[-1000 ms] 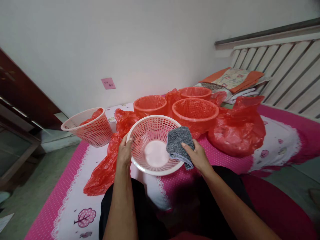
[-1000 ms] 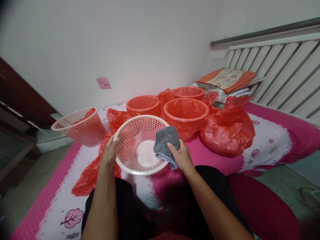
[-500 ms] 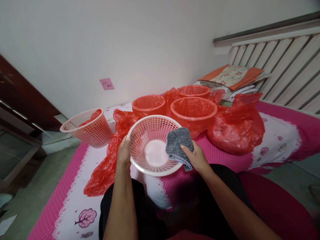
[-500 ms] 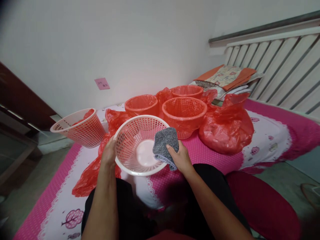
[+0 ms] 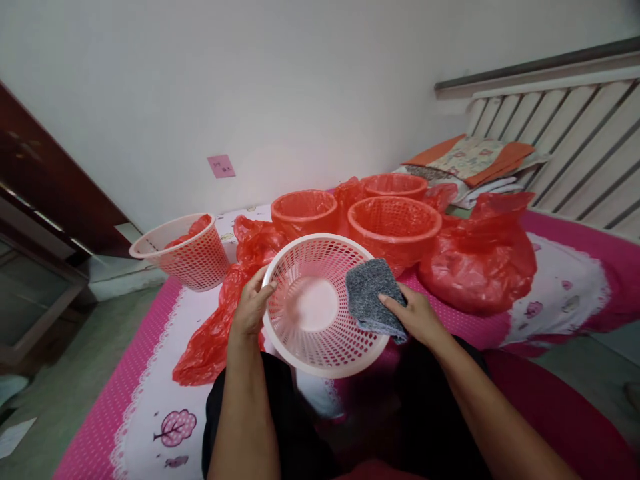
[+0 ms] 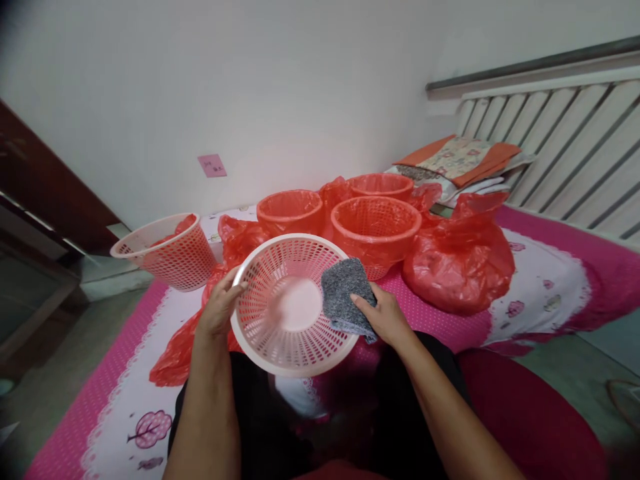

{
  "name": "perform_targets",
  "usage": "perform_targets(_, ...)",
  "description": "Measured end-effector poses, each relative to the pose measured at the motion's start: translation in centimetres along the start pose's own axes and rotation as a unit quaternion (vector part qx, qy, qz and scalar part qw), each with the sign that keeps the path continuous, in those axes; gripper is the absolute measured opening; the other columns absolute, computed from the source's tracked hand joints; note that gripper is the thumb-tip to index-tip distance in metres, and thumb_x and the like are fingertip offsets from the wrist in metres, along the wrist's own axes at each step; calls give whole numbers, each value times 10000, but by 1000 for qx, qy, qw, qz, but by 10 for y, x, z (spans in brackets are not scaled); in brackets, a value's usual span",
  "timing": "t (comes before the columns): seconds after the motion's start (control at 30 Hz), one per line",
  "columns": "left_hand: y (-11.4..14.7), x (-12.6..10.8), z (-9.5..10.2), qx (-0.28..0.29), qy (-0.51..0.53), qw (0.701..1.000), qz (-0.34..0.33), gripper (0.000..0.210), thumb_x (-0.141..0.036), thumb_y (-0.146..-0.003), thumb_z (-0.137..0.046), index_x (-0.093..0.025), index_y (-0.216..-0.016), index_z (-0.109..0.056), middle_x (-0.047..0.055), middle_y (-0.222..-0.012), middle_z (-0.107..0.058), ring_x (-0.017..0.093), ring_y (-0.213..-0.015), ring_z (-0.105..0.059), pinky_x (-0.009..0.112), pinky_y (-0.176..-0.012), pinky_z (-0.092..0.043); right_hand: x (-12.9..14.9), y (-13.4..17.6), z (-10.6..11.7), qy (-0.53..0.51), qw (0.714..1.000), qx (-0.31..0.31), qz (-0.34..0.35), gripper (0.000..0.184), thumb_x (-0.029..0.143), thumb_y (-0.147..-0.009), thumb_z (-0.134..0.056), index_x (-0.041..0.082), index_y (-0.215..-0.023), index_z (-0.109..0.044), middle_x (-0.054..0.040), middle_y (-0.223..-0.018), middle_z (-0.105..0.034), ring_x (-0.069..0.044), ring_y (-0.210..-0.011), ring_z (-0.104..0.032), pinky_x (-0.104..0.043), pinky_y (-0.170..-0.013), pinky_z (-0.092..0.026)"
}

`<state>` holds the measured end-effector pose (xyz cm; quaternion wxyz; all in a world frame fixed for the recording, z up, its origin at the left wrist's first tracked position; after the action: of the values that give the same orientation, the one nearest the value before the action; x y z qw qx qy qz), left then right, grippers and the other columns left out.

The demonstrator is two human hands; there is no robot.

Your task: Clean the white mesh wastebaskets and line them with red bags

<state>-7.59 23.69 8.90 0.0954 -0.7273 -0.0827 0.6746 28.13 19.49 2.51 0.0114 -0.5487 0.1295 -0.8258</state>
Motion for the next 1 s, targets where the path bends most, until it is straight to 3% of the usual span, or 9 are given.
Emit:
perform_targets(0.1, 0, -5, -1, 8, -21, 999, -23, 495, -391, -747, -854, -201, -1198, -783, 80, -1219, -791, 309, -1210, -680, 431, -1112, -473, -7, -1, 5, -34, 999, 17, -18, 505, 642, -820, -750, 208, -1076, -767, -90, -1049, -816, -318, -987, -753, -440, -909, -602)
perform_targets(0.2, -2, -3, 1, 3, -8, 1000, -23, 488, -369, -708, -871, -211, -1164, -796, 69, -1182, -797, 290, -1141, -697, 421, -1075, -497, -24, 0, 5, -154, 985, 10, -80, 590, 773, -842, -681, 236, -1067, -776, -75, -1137, -812, -313, -1101, -739, -449, -987, -584)
perform_targets(0.3, -2, 1, 0, 7, -5, 1000, -10, 447, -330, -707, -848, -222, -1140, -807, 50, -1111, -802, 270, -1084, -703, 406, -1044, -509, -50, 7, -12, -292, 939, 29, -181, 561, 777, -878, -649, 266, -1067, -783, -72, -1150, -820, -302, -1149, -743, -454, -1057, -566)
perform_targets(0.43, -1, 2, -5, 8, -2, 1000, -5, 436, -293, -712, -811, -229, -1143, -809, 36, -1039, -801, 271, -1101, -698, 402, -1052, -502, -74, 23, -42, -390, 874, 100, -274, 388, 620, -917, -703, 243, -941, -792, -88, -998, -840, -300, -1059, -783, -443, -1067, -580)
perform_targets(0.6, -2, 2, -4, -11, 8, 1000, 13, 474, -264, -682, -786, -216, -1153, -793, 46, -1092, -804, 292, -1167, -688, 408, -1051, -506, -83, 36, -52, -487, 819, 79, -292, 258, 512, -911, -749, 259, -952, -777, -32, -1017, -847, -272, -1114, -779, -420, -1077, -584)
perform_targets(0.77, -7, 3, -4, -25, 4, 999, 20, 470, -278, -662, -774, -198, -1125, -782, 57, -1156, -802, 305, -1170, -695, 419, -1045, -514, -89, 58, -61, -520, 783, 79, -331, 309, 531, -905, -754, 249, -1025, -787, -53, -1056, -847, -273, -1160, -768, -410, -1094, -576)
perform_targets(0.87, -11, 2, -5, -28, -3, 1000, 11, 443, -267, -654, -745, -206, -1090, -789, 52, -1174, -801, 310, -1210, -679, 421, -1063, -506, -93, 62, -46, -520, 778, 24, -353, 261, 458, -877, -794, 252, -1038, -777, -54, -1034, -848, -274, -1127, -781, -424, -1077, -594)
perform_targets(1.0, -14, 3, -6, -35, -2, 999, 8, 448, -264, -641, -736, -209, -1082, -794, 51, -1163, -803, 315, -1214, -675, 438, -1084, -497, -74, 49, -1, -498, 800, -74, -325, 284, 300, -782, -858, 253, -1045, -760, -43, -1016, -848, -289, -1099, -790, -444, -1057, -618)
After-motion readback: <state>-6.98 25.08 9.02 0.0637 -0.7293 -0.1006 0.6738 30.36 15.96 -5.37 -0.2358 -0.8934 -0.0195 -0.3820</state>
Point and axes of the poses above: each hand's wrist, its own y-axis away from the middle knuckle, its own z-axis out of the back of the hand, x = y × z, the point moved 7 cm from there along -y, towards the middle knuckle
